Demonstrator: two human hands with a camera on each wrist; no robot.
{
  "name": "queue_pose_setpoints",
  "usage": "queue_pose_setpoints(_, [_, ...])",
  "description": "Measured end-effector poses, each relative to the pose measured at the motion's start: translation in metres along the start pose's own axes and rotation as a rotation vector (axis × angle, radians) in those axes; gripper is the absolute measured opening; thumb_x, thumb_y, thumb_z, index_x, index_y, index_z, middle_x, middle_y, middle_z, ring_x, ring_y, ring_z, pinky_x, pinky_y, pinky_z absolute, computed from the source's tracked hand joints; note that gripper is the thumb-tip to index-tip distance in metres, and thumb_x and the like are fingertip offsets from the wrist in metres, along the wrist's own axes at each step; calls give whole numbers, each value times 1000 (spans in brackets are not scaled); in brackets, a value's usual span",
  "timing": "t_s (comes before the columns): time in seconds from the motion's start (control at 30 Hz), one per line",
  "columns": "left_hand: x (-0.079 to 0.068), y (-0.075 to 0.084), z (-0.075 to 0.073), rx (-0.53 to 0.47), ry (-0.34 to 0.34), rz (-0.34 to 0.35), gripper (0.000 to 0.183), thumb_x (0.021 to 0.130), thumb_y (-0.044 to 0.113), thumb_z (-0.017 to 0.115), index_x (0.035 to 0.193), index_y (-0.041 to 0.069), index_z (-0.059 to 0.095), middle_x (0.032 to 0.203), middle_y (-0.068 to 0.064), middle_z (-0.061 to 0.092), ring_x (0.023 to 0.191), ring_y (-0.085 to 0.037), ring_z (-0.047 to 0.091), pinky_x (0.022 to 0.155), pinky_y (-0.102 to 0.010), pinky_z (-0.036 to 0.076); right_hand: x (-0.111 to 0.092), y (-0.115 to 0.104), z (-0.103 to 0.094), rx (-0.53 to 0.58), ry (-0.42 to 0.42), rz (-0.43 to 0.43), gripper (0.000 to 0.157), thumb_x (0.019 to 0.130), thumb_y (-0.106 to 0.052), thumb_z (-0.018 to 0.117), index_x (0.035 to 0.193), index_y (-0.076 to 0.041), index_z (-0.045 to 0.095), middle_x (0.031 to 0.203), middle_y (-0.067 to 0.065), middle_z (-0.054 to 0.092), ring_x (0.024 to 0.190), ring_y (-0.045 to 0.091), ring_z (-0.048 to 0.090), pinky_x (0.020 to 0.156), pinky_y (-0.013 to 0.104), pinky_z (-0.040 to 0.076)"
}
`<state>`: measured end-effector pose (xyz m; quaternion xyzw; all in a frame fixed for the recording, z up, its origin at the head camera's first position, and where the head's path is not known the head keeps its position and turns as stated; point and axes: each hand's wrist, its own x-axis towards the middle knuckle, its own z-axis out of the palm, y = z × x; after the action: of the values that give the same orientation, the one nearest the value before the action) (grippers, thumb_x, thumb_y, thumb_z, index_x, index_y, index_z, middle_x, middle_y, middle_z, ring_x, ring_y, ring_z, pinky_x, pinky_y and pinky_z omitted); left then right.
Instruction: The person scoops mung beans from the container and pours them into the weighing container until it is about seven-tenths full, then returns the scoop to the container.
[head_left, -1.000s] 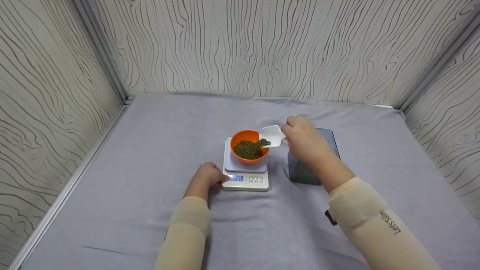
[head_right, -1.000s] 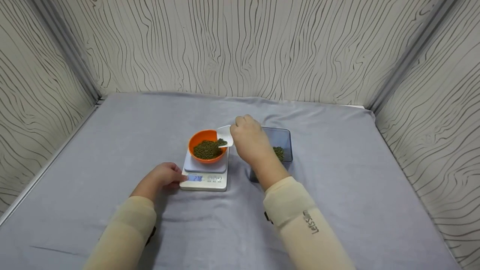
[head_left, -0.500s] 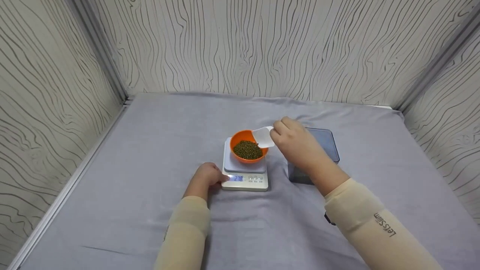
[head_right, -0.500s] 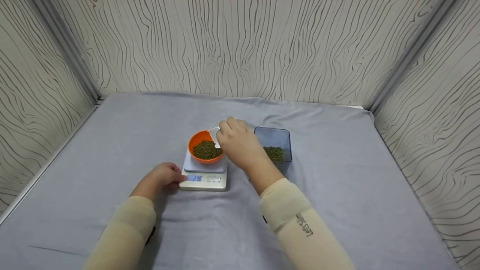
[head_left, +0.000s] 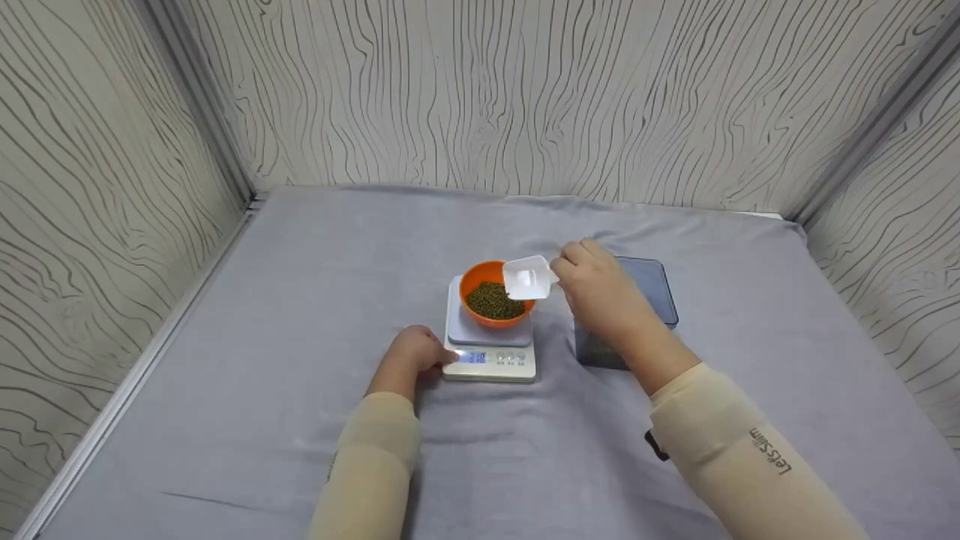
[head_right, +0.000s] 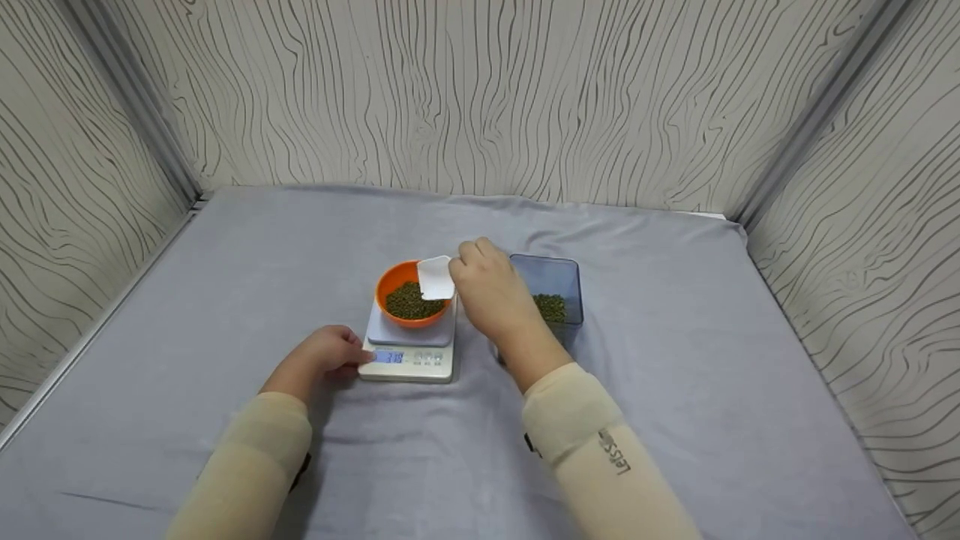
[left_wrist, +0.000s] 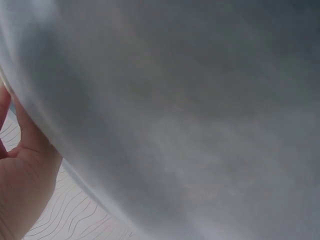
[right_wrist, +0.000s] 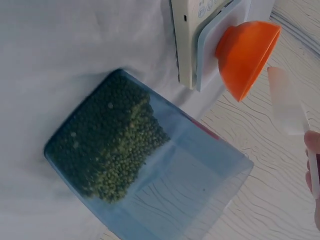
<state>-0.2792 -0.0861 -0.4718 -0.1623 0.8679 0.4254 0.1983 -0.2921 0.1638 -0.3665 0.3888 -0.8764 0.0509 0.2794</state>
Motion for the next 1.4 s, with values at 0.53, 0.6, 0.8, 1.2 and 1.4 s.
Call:
queue_pose_setpoints(0.53, [-1,0,1,-10,2,-17,24,75,21,75,80,7,56,69,-3,54,64,-15,50,56,-27,41,-17,3,5,382,86,429,19,73,1,72,92,2,67,89,13,60,86,30,52,78,42,41])
queue_pose_setpoints(0.6, [-2,0,0,-13,2,-17,24,75,21,75,80,7,56,69,-3,54,64,-16,50,56,-27,41,-18,5,3,440,82,510,19,75,-1,71,94,2,67,92,14,61,88,29,53,79,41,42])
queue_pose_setpoints(0.8, [-2,1,0,-27,-6,-20,24,75,21,75,80,7,56,70,-4,54,65,-16,50,56,-27,40,-21,12,-6,595,42,737,21,81,-7,68,101,1,66,100,14,60,94,22,55,82,29,46])
queue_pose_setpoints(1.2, [-1,-1,0,-5,-8,18,23,76,20,74,80,6,57,69,-3,53,64,-15,50,57,-26,41,-28,24,-27,710,89,867,27,85,-16,65,106,1,63,98,12,60,81,9,51,68,13,43])
queue_pose_setpoints(1.4, [-1,0,0,-28,-14,-7,23,76,20,74,81,7,56,70,-4,54,64,-16,51,56,-27,41,-36,32,-37,624,57,879,26,86,-17,64,107,-1,63,99,10,61,84,13,52,67,13,42])
